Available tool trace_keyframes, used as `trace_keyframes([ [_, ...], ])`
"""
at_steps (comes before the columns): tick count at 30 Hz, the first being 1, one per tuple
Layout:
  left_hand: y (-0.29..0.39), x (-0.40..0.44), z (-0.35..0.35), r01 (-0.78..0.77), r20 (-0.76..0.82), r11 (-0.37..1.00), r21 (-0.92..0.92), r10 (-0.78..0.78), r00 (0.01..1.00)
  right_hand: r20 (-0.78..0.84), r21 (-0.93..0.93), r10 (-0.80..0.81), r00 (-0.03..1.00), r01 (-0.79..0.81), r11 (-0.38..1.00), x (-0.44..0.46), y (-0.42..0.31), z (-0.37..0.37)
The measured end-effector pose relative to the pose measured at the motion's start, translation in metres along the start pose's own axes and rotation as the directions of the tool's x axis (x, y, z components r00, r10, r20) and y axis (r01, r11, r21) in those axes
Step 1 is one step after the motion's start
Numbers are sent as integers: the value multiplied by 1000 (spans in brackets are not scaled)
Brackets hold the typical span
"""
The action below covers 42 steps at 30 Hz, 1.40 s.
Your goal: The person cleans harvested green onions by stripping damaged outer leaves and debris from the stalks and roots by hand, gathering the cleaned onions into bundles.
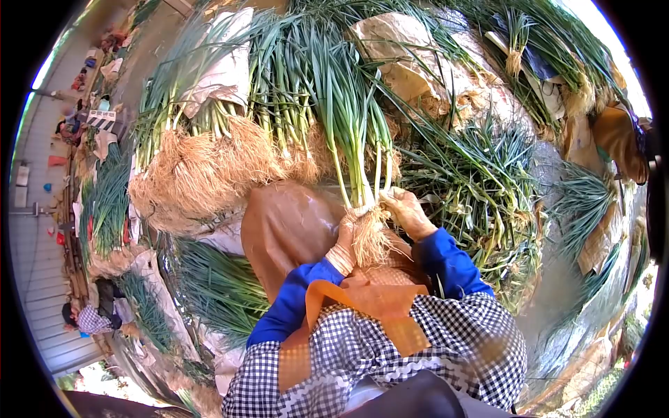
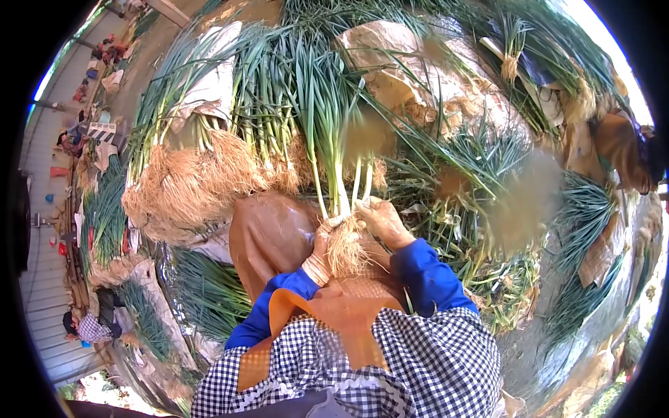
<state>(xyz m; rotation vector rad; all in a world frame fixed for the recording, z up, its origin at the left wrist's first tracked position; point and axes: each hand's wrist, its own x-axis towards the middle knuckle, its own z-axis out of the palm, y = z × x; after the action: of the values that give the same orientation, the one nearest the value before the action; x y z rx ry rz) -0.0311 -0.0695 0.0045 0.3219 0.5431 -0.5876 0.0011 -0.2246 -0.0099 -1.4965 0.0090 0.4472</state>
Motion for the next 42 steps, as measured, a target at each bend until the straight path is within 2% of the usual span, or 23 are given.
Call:
trace_keyframes([
  [3, 2, 6, -14, -3, 81, 1000, 26, 1, 997, 241, 294, 202, 949, -270, 917, -36, -52, -22],
  [5, -2, 8, -16, 23, 22, 1000, -2, -23, 999, 1, 12, 222, 975, -222, 975, -20, -56, -31],
  [6, -3, 7, -14, 63, 75, 997, -40, -60, 995, -16, 102, 188, 982, -185, 977, -8, -50, -38],
  [7, 0, 9, -11, 94, 135, 993, -72, -83, 987, 7, 235, 71, 997, -71, 970, 3, -44, -44],
  [9, 2, 9, -13, 118, 199, 990, -81, -100, 975, -68, 772, -180, 981, 166, 613, 17, -50, -42],
  [10, 2, 10, -14, 79, 151, 996, -46, -71, 986, 1, 811, -361, 933, 210, 546, 18, -56, -50],
  [11, 1, 9, -14, 47, 101, 999, -11, -45, 994, 5, 684, -316, 949, 228, 693, 23, -64, -53],
  [12, 2, 9, -13, 44, 103, 999, -9, -43, 994, -4, 343, -78, 997, 75, 937, 26, -68, -46],
  [13, 1, 9, -13, 32, 84, 999, 18, -33, 996, -111, -41, 141, 984, -146, 988, 28, -72, -39],
  [14, 0, 8, -13, 22, 64, 999, 44, -25, 998, -57, -242, 155, 986, -165, 956, 32, -57, -36],
  [16, -7, 16, -21, -20, -10, 1000, 20, 20, 1000, 85, -498, -218, 972, 231, 836, 55, -2, -37],
  [17, -8, 16, -21, -18, -10, 1000, 19, 18, 1000, 55, -269, 163, 985, -143, 952, 47, -33, -24],
  [19, -8, 16, -23, -62, 11, 992, 111, 61, 998, 225, -232, -51, 973, 105, 967, 59, -5, -23],
  [21, -5, 11, -13, -46, -23, 998, 39, 47, 999, 67, 104, 158, 985, -165, 981, 44, -28, -7],
  [27, 3, 8, -12, 38, 100, 999, -8, -37, 994, 25, 380, 160, 987, -158, 911, 16, -22, 1],
  [31, -1, 5, -1, -5, 6, 996, -86, 6, 1000, 498, -68, 156, 853, -141, 988, -46, -53, -41],
  [33, 1, 5, -2, -26, -62, 998, -53, 22, 998, 628, 38, 206, 751, -294, 955, -68, -79, -70],
  [34, 1, 4, -5, 6, -18, 999, -53, -7, 1000, 469, -151, 360, 806, -328, 933, -67, -93, -75],
  [35, 2, 7, -8, 35, 35, 998, -46, -34, 999, 222, -502, 422, 879, -268, 822, -57, -99, -73],
  [37, 2, 10, -14, 50, 113, 997, -52, -44, 993, 51, -996, 123, 991, 42, 73, -30, -49, -75],
  [39, 0, 6, -6, -21, 25, 1000, -6, 21, 999, 119, -741, 25, 993, 72, 667, -18, -47, -47],
  [40, 0, 13, -11, -62, -68, 998, -15, 61, 996, 267, -806, -164, 950, 313, 503, -1, -6, -43],
  [42, 4, 11, -19, -20, 20, 1000, -20, 20, 1000, 305, -659, -57, 951, 254, 708, 0, -42, -18],
])
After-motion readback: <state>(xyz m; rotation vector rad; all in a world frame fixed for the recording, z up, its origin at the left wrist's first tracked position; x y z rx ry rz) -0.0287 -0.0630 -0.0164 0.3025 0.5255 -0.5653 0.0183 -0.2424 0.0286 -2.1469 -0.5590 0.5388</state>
